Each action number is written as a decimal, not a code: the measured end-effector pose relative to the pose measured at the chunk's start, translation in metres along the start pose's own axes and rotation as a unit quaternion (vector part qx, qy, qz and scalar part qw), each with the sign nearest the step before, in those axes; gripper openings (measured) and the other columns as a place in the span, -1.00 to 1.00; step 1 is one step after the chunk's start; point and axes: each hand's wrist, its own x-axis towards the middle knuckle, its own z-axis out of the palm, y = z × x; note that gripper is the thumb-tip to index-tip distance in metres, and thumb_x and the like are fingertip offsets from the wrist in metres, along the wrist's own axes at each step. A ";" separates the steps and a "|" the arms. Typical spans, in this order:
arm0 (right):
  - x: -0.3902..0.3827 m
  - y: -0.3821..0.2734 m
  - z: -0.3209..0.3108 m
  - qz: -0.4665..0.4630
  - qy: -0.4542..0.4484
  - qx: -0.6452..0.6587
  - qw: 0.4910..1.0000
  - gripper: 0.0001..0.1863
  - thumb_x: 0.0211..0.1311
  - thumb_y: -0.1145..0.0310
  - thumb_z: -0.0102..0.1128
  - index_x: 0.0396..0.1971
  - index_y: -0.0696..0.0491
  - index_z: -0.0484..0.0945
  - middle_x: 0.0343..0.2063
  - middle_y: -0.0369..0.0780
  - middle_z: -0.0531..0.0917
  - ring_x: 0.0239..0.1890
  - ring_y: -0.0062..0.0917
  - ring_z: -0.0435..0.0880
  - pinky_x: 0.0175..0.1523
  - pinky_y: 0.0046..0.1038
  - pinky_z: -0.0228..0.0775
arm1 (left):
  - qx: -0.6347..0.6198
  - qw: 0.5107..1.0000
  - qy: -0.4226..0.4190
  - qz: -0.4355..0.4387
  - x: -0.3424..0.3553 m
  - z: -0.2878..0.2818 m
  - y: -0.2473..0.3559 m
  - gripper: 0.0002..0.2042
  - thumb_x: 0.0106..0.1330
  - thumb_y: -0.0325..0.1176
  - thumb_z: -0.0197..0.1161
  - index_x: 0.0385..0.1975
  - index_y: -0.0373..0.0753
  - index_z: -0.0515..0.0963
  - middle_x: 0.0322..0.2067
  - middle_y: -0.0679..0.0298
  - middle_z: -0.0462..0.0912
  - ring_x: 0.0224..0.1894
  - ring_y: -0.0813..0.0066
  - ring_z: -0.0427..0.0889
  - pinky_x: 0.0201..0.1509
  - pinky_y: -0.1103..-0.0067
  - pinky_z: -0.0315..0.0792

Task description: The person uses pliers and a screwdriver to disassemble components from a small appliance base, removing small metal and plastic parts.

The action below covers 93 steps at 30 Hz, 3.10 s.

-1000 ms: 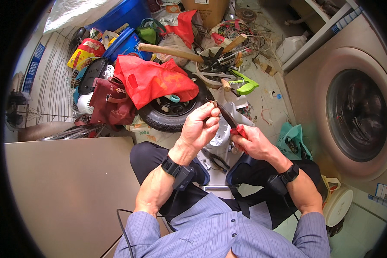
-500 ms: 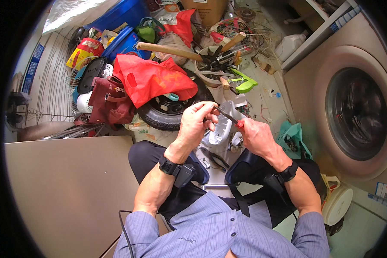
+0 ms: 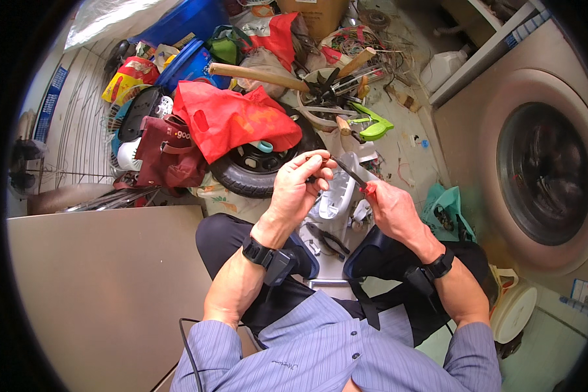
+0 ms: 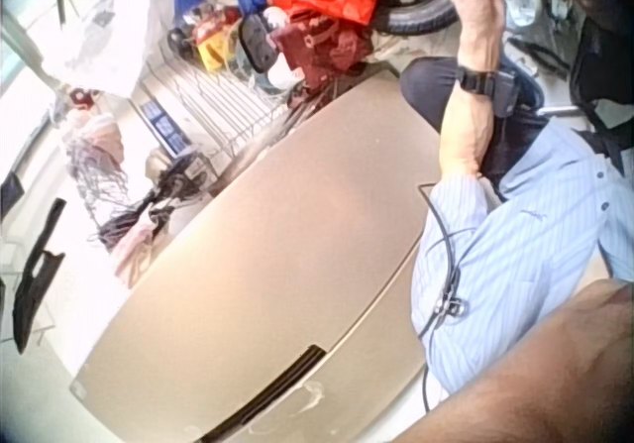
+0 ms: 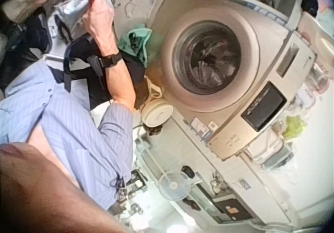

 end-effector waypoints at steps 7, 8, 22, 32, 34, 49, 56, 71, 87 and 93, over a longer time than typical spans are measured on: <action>0.011 -0.001 -0.011 -0.035 0.068 -0.249 0.966 -0.70 0.03 0.56 0.16 -0.16 0.12 0.51 -0.35 -0.16 0.58 -0.29 -0.27 0.59 -0.21 -0.30 0.41 | 0.008 1.000 0.016 0.012 0.001 0.002 -0.003 -0.78 0.43 -0.44 0.21 -0.02 -0.40 0.57 -0.21 0.08 0.71 -0.30 0.48 0.72 -0.36 0.67 0.62; 0.012 0.004 -0.009 -0.069 0.098 -0.283 0.951 -0.78 0.07 0.47 0.15 -0.23 0.05 0.48 -0.47 -0.25 0.50 -0.39 -0.38 0.54 -0.28 -0.33 0.31 | 0.009 1.000 0.015 0.011 0.001 0.003 -0.004 -0.78 0.43 -0.44 0.21 -0.02 -0.40 0.57 -0.21 0.08 0.71 -0.30 0.48 0.72 -0.36 0.67 0.62; 0.012 0.002 -0.011 -0.080 0.076 -0.332 0.937 -0.76 0.07 0.45 0.17 -0.20 0.08 0.51 -0.45 -0.26 0.52 -0.37 -0.42 0.54 -0.22 -0.35 0.24 | 0.046 0.998 0.032 0.003 0.000 0.003 -0.007 -0.79 0.41 -0.42 0.24 -0.07 -0.40 0.59 -0.28 0.14 0.70 -0.33 0.51 0.70 -0.34 0.67 0.61; 0.007 0.007 0.000 -0.030 0.021 -0.175 0.984 -0.94 0.22 0.43 0.12 -0.34 0.07 0.46 -0.48 -0.14 0.56 -0.45 -0.21 0.59 -0.31 -0.20 0.37 | 0.105 0.992 0.054 0.039 -0.002 0.011 -0.005 -0.74 0.39 -0.49 0.21 0.02 -0.45 0.55 -0.27 0.11 0.69 -0.34 0.50 0.69 -0.31 0.64 0.62; 0.002 0.001 0.000 -0.004 -0.012 -0.073 0.997 -0.95 0.26 0.44 0.10 -0.32 0.07 0.46 -0.45 -0.10 0.59 -0.43 -0.16 0.61 -0.32 -0.18 0.41 | 0.097 0.993 0.055 0.044 -0.002 0.011 -0.006 -0.76 0.39 -0.52 0.20 0.00 -0.42 0.56 -0.26 0.11 0.71 -0.38 0.53 0.69 -0.36 0.67 0.62; 0.003 -0.005 0.010 0.143 -0.120 0.172 0.967 -0.85 0.37 0.38 0.17 -0.26 0.16 0.51 -0.54 -0.24 0.59 -0.50 -0.58 0.56 -0.36 -0.47 0.41 | 0.114 0.986 0.079 0.089 0.001 0.003 -0.011 -0.80 0.32 -0.59 0.19 -0.08 -0.34 0.51 -0.35 0.13 0.68 -0.48 0.55 0.62 -0.44 0.68 0.54; 0.017 -0.006 -0.015 0.118 0.059 0.082 0.988 -0.88 0.32 0.44 0.14 -0.22 0.16 0.54 -0.41 -0.03 0.67 -0.32 -0.19 0.70 -0.18 -0.28 0.51 | 0.051 0.994 0.084 0.050 0.007 -0.013 -0.009 -0.82 0.35 -0.58 0.17 -0.08 -0.33 0.52 -0.34 0.14 0.67 -0.46 0.53 0.64 -0.45 0.67 0.57; -0.027 0.095 0.000 0.503 0.043 0.423 0.752 -0.86 0.39 0.39 0.03 -0.19 0.14 0.44 -0.29 -0.12 0.67 -0.38 -0.42 0.72 -0.37 -0.41 0.63 | 0.070 0.997 0.042 0.001 0.010 -0.003 -0.012 -0.82 0.37 -0.54 0.19 -0.06 -0.38 0.54 -0.31 0.11 0.70 -0.46 0.49 0.65 -0.44 0.64 0.60; -0.025 0.065 0.005 0.458 -0.095 0.427 0.774 -0.89 0.37 0.44 0.00 -0.17 0.10 0.40 -0.35 -0.19 0.65 -0.39 -0.50 0.68 -0.41 -0.42 0.55 | -0.081 0.995 0.005 -0.065 0.018 -0.014 -0.012 -0.70 0.39 -0.52 0.08 0.09 -0.42 0.48 -0.02 -0.02 0.64 -0.04 0.26 0.69 0.04 0.44 0.63; -0.007 0.050 -0.002 0.414 -0.091 0.432 0.796 -0.81 0.35 0.41 0.03 -0.09 0.11 0.41 -0.33 -0.18 0.66 -0.36 -0.49 0.70 -0.41 -0.42 0.55 | -0.172 0.982 -0.019 -0.075 0.003 -0.005 0.004 -0.57 0.41 -0.34 -0.08 0.14 -0.54 0.43 0.15 -0.18 0.51 0.20 -0.02 0.54 0.29 0.22 0.47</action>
